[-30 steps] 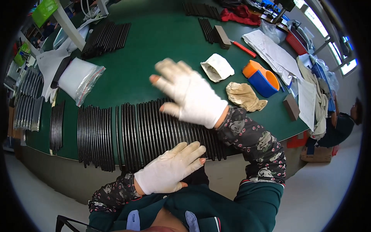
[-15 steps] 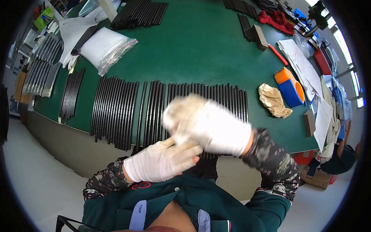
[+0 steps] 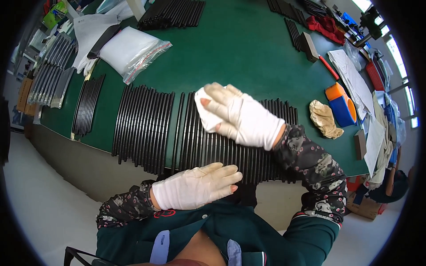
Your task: Cleaning individual black rods with a cloth and air duster before bundling them together.
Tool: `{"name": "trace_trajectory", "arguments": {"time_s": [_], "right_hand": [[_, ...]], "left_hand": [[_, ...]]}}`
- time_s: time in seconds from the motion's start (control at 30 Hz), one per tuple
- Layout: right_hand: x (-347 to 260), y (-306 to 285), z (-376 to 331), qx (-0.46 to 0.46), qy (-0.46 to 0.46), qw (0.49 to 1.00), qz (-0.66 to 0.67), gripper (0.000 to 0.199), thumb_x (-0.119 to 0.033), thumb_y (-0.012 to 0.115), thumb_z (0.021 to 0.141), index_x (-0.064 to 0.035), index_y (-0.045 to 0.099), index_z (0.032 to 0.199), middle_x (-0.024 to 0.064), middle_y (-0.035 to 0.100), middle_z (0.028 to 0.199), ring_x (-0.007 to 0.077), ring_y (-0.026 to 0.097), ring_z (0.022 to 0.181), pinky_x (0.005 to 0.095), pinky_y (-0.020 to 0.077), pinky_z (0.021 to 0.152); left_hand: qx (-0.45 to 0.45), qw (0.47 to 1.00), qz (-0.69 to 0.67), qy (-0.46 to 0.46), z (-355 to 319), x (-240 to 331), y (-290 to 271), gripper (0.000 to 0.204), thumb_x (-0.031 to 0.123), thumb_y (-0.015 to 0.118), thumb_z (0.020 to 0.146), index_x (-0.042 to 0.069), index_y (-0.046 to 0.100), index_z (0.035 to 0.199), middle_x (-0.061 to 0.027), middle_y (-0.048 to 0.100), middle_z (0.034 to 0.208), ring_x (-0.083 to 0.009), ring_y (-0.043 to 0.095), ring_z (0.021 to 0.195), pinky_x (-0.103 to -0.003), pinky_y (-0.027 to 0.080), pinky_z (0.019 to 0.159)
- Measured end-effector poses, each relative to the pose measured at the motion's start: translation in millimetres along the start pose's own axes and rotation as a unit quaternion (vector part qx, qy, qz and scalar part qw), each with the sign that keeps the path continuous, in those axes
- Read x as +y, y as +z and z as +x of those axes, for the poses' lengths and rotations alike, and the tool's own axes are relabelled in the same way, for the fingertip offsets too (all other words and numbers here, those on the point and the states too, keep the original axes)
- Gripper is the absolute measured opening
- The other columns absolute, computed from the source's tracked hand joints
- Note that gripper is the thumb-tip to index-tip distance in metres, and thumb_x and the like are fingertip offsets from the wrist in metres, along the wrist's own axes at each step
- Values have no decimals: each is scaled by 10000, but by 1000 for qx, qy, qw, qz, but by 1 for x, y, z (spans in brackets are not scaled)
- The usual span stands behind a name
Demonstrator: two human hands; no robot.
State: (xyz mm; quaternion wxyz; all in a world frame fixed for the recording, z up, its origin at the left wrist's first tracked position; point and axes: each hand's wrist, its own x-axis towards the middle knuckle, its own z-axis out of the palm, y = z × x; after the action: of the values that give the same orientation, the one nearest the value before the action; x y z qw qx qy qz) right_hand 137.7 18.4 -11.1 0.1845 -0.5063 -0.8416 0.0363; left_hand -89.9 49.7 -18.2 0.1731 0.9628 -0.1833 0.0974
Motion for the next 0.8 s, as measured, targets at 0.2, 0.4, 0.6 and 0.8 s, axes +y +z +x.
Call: {"name": "trace_trajectory", "arguments": {"time_s": [0.2, 0.4, 0.6, 0.8], "right_hand": [[-30, 11, 5, -39, -105, 985, 135, 684, -349, 517, 905, -91, 267, 1487, 211, 394, 1429, 360, 412, 1314, 519, 331, 1071], [-63, 16, 18, -22, -158, 957, 243, 563, -320, 526, 905, -85, 377, 1394, 207, 429, 1369, 378, 432, 1261, 489, 335, 1063], [-13, 10, 41, 13, -15, 997, 73, 441, -97, 633, 804, -62, 534, 1232, 187, 507, 1317, 367, 468, 1256, 468, 375, 1050], [-13, 17, 43, 161, 46, 969, 182, 470, 74, 647, 727, -46, 561, 1173, 160, 593, 1200, 384, 568, 1132, 451, 440, 987]], "left_hand": [[20, 980, -178, -85, -3, 2, 11, 453, 139, 504, 842, 51, 523, 1287, -129, 482, 1379, -253, 454, 1291, -376, 342, 1095], [69, 899, -382, -202, -11, 6, 28, 425, 136, 489, 859, 37, 522, 1271, -139, 476, 1395, -275, 438, 1316, -396, 368, 1087], [64, 996, -59, 22, -4, -2, 7, 342, 154, 520, 871, 6, 557, 1176, -166, 508, 1343, -290, 472, 1276, -398, 391, 1067], [188, 978, 79, -51, -49, -3, -25, 181, 186, 586, 853, 9, 617, 831, -122, 619, 998, -277, 619, 968, -418, 507, 838]]}}
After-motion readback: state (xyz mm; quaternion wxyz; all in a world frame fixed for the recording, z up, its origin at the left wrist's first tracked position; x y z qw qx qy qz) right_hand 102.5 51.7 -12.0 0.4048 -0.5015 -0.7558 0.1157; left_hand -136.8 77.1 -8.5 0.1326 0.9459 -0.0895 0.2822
